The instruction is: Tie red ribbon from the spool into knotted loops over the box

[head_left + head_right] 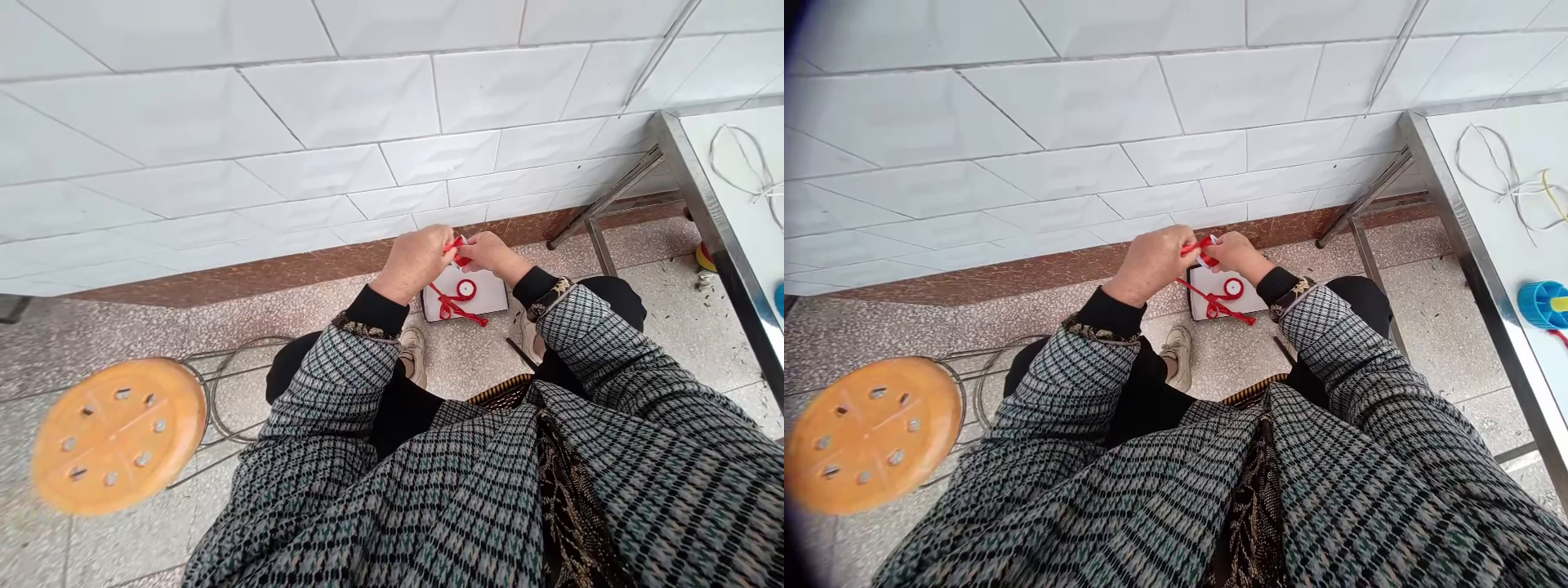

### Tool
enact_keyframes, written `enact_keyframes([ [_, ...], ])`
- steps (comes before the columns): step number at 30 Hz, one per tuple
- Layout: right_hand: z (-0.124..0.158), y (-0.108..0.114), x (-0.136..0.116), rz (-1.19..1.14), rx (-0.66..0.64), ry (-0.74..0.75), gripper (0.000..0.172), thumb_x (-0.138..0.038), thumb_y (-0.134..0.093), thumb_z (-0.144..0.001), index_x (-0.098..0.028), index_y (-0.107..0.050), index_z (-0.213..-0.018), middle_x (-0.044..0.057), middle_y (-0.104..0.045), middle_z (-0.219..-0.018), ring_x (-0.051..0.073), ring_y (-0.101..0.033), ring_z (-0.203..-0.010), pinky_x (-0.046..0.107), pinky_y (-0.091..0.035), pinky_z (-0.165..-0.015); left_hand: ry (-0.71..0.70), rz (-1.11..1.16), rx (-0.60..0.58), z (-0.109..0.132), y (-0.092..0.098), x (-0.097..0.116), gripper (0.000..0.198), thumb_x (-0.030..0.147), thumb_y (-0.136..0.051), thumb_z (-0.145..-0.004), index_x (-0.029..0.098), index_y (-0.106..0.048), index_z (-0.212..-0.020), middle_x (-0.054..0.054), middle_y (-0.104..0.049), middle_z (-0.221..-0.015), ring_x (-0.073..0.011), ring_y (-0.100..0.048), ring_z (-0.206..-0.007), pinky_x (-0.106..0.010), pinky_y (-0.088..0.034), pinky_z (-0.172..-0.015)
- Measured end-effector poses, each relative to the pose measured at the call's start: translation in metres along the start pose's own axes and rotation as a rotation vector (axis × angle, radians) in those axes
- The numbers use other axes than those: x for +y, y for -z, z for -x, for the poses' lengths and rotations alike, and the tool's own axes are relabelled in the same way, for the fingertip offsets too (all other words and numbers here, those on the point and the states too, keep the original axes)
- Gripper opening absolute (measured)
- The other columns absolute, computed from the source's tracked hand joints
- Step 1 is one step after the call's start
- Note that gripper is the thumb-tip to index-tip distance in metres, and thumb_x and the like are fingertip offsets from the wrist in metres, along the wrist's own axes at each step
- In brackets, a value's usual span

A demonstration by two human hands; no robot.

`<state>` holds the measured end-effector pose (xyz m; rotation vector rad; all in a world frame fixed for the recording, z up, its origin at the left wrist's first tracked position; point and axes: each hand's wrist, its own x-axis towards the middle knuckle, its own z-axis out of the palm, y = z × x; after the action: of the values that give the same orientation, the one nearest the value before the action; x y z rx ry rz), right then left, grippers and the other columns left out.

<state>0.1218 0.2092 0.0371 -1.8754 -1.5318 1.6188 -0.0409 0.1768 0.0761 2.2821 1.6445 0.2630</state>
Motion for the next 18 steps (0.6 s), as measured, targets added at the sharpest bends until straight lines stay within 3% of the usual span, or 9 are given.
enact_keyframes([
  [4, -0.001, -0.004, -0.001, -0.049, 0.005, -0.017, 0.033, -0.021, -0.067, -0.098, -0.017, -0.061, -0.066, 0.000, -0.061, -0.049, 0.011, -0.062, -0.043, 0.019, -0.049, -0.049, 0.125, 0.023, 0.065, -0.006, -0.002, -0.010, 0.007, 0.025, -0.063, -0.093, 0.019, -0.065, -0.088, -0.003, -0.067, -0.077, -0.0184, -0.059, -0.071, -0.031, -0.036, -0.065],
  [10, 0.000, -0.005, -0.003, -0.175, -0.003, -0.090, 0.032, -0.013, -0.062, -0.098, -0.016, -0.060, -0.067, 0.002, -0.067, -0.055, 0.012, -0.067, -0.050, 0.020, -0.055, -0.056, 0.013, 0.004, 0.013, 0.001, -0.013, 0.006, 0.009, 0.025, -0.059, -0.096, 0.020, -0.065, -0.094, -0.005, -0.071, -0.083, -0.0190, -0.063, -0.076, -0.031, -0.040, -0.067],
  [13, -0.001, -0.005, -0.003, -0.191, -0.025, -0.094, 0.032, -0.015, -0.063, -0.099, -0.016, -0.060, -0.067, 0.002, -0.068, -0.057, 0.012, -0.067, -0.051, 0.020, -0.056, -0.056, 0.008, -0.015, 0.047, 0.005, -0.017, 0.010, 0.011, 0.025, -0.055, -0.099, 0.021, -0.064, -0.093, -0.006, -0.072, -0.086, -0.0196, -0.065, -0.079, -0.031, -0.042, -0.068],
  [18, -0.001, -0.007, -0.003, -0.148, -0.059, -0.071, 0.026, -0.022, -0.068, -0.098, -0.015, -0.064, -0.073, 0.002, -0.066, -0.053, 0.013, -0.068, -0.051, 0.019, -0.053, -0.051, 0.249, 0.075, 0.227, -0.008, -0.008, -0.012, 0.007, 0.025, -0.061, -0.093, 0.022, -0.059, -0.087, -0.003, -0.071, -0.086, -0.0186, -0.064, -0.081, -0.032, -0.042, -0.072],
])
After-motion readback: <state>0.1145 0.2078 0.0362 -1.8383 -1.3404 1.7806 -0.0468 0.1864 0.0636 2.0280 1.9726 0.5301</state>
